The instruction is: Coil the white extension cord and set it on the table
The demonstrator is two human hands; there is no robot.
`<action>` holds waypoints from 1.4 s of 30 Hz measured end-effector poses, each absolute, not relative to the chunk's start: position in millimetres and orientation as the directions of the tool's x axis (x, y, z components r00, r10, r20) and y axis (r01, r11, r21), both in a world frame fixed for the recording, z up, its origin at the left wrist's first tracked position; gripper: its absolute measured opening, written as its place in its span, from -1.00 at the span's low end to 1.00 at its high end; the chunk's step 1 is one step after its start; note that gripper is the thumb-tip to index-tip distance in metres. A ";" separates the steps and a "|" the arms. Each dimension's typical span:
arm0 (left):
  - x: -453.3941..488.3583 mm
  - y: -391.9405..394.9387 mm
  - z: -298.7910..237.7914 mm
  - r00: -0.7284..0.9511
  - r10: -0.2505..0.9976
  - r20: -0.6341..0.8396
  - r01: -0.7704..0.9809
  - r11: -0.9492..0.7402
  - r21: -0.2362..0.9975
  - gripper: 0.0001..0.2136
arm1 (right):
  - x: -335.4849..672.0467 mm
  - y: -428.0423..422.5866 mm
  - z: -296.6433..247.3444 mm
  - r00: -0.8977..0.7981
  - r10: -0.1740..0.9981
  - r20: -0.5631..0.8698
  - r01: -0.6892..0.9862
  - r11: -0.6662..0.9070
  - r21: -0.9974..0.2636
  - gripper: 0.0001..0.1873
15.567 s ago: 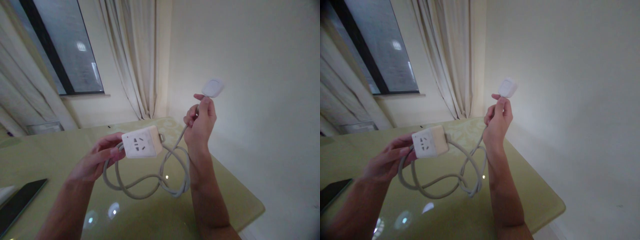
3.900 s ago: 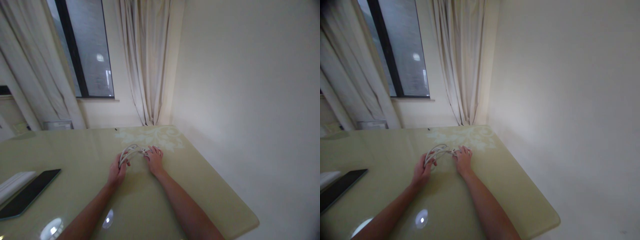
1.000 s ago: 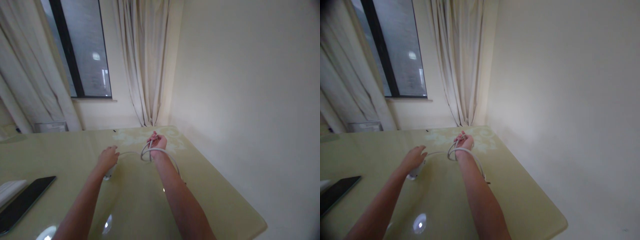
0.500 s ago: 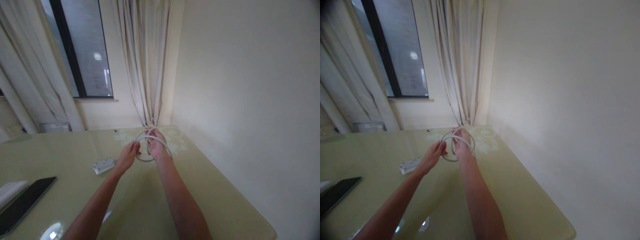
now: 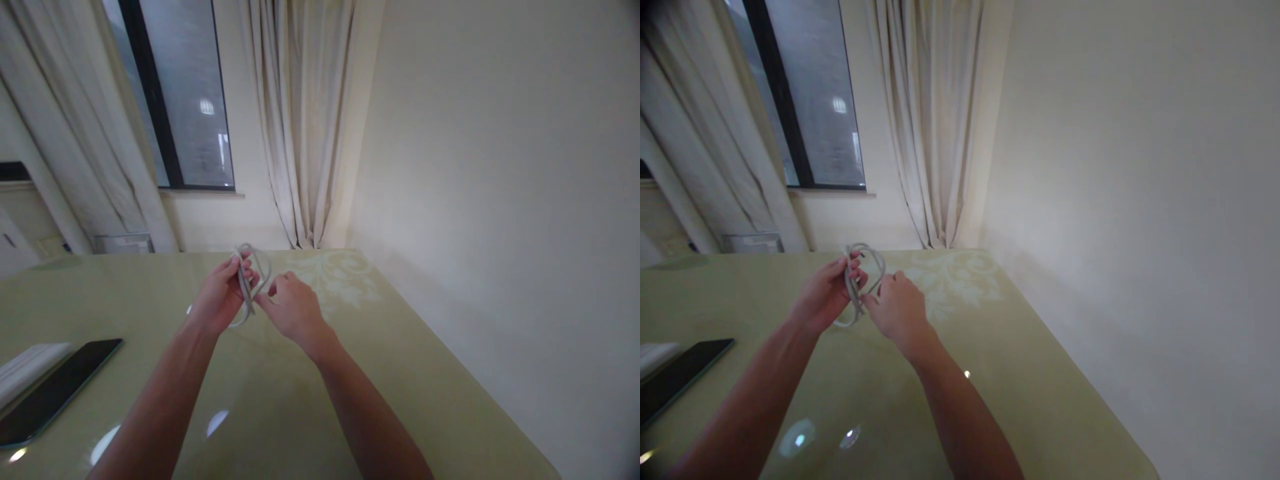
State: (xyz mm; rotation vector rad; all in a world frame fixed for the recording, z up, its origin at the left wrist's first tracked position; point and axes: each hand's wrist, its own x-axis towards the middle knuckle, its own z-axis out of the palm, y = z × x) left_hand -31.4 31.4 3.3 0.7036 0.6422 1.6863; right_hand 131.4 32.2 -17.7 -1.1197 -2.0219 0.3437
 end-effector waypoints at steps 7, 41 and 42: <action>-27.1 29.6 7.5 -0.301 0.942 0.148 -0.759 -0.330 0.561 -0.81 | 108.4 48.6 -79.9 -0.660 0.717 0.224 0.524 0.654 -0.546 -0.36; 20.8 29.6 -20.9 -0.300 0.920 0.252 -0.522 -0.380 0.764 -0.65 | 143.2 50.6 -15.6 -0.321 0.897 0.305 0.194 0.377 -0.906 -0.36; 21.2 28.0 -18.5 -0.300 0.921 0.248 -0.544 -0.379 0.749 -0.66 | 144.8 50.0 -15.3 -0.359 0.889 0.284 0.168 0.361 -0.917 -0.36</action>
